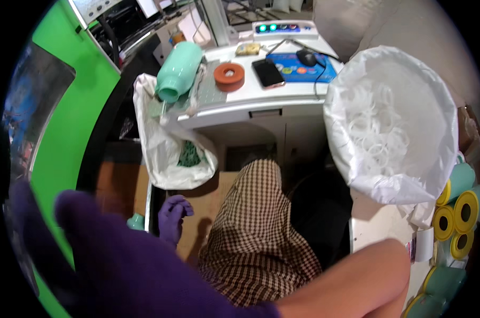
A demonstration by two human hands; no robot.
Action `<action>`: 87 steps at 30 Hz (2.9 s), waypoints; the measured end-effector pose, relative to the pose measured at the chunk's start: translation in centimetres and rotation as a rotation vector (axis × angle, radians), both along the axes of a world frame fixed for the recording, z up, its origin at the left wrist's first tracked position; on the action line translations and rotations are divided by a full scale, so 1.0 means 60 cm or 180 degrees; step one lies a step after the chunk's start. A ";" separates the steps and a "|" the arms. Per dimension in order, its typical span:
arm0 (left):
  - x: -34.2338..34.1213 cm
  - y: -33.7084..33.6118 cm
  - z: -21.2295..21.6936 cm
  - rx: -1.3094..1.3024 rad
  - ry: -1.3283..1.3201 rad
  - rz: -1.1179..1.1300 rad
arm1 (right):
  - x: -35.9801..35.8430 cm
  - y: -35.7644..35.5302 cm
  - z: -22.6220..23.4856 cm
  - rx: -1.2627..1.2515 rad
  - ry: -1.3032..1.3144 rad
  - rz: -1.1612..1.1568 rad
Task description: The person sits on the floor and repeatedly picks up light green plastic containers and yellow lids. They wipe the containers with a white cloth, attach the lids, and place the finished units into a white bag. The process is repeated for multiple containers.
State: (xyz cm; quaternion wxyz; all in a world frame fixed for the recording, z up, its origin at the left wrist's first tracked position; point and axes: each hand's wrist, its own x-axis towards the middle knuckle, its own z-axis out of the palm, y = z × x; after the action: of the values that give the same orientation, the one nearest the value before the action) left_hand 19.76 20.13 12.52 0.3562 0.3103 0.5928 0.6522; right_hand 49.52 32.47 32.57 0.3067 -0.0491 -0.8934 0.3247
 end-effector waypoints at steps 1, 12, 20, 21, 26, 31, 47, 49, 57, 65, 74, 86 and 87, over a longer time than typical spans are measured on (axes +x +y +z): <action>-0.033 -0.066 -0.003 -0.0232 0.0053 0.0485 | -0.047 0.008 -0.004 -0.0096 0.0024 0.0354; -0.310 -0.518 -0.302 -0.0689 0.0747 0.3582 | -0.149 -0.015 -0.002 -0.0068 -0.0083 0.0722; -0.457 -0.546 -0.319 -0.2427 0.0470 0.4164 | -0.176 -0.020 -0.012 0.0014 -0.0010 0.0745; -0.463 -0.505 -0.324 -0.2228 0.0033 0.3931 | -0.176 -0.022 -0.017 0.0024 -0.0023 0.0679; -0.518 -0.595 -0.352 -0.2836 0.0004 0.4145 | -0.133 0.000 -0.029 -0.0359 0.0861 0.0906; -0.492 -0.494 -0.375 -0.2555 -0.0534 0.3299 | -0.066 0.019 -0.054 -0.0753 0.2451 0.1583; -0.128 -0.188 0.020 -0.0363 0.1973 0.0712 | -0.125 0.036 -0.228 -0.4140 0.0447 -0.0025; -0.067 -0.152 0.071 -0.0288 0.2604 0.0152 | -0.143 0.062 -0.253 -0.2945 0.0376 -0.0164; -0.120 -0.160 -0.080 -0.1212 0.3615 0.0286 | -0.164 0.026 -0.208 -0.1159 0.1013 -0.0639; 0.034 0.019 0.121 0.0039 0.3951 -0.0800 | -0.211 0.047 -0.200 -0.0005 0.0710 0.0950; 0.055 0.012 0.068 0.0143 0.3831 -0.0162 | -0.116 -0.016 -0.239 0.0193 0.0006 -0.0544; 0.118 0.000 0.037 0.0313 0.4954 -0.0493 | -0.091 -0.044 -0.328 -0.0344 -0.1001 -0.0051; 0.118 0.005 0.040 0.0372 0.4943 -0.0494 | -0.081 -0.038 -0.319 -0.0682 -0.1018 0.0062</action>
State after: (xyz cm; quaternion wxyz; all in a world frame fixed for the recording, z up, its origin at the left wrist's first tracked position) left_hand 26.85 20.40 14.95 -0.1329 0.7365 0.6136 0.2518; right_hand 44.66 30.20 13.45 0.1507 -0.1238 -0.8915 0.4089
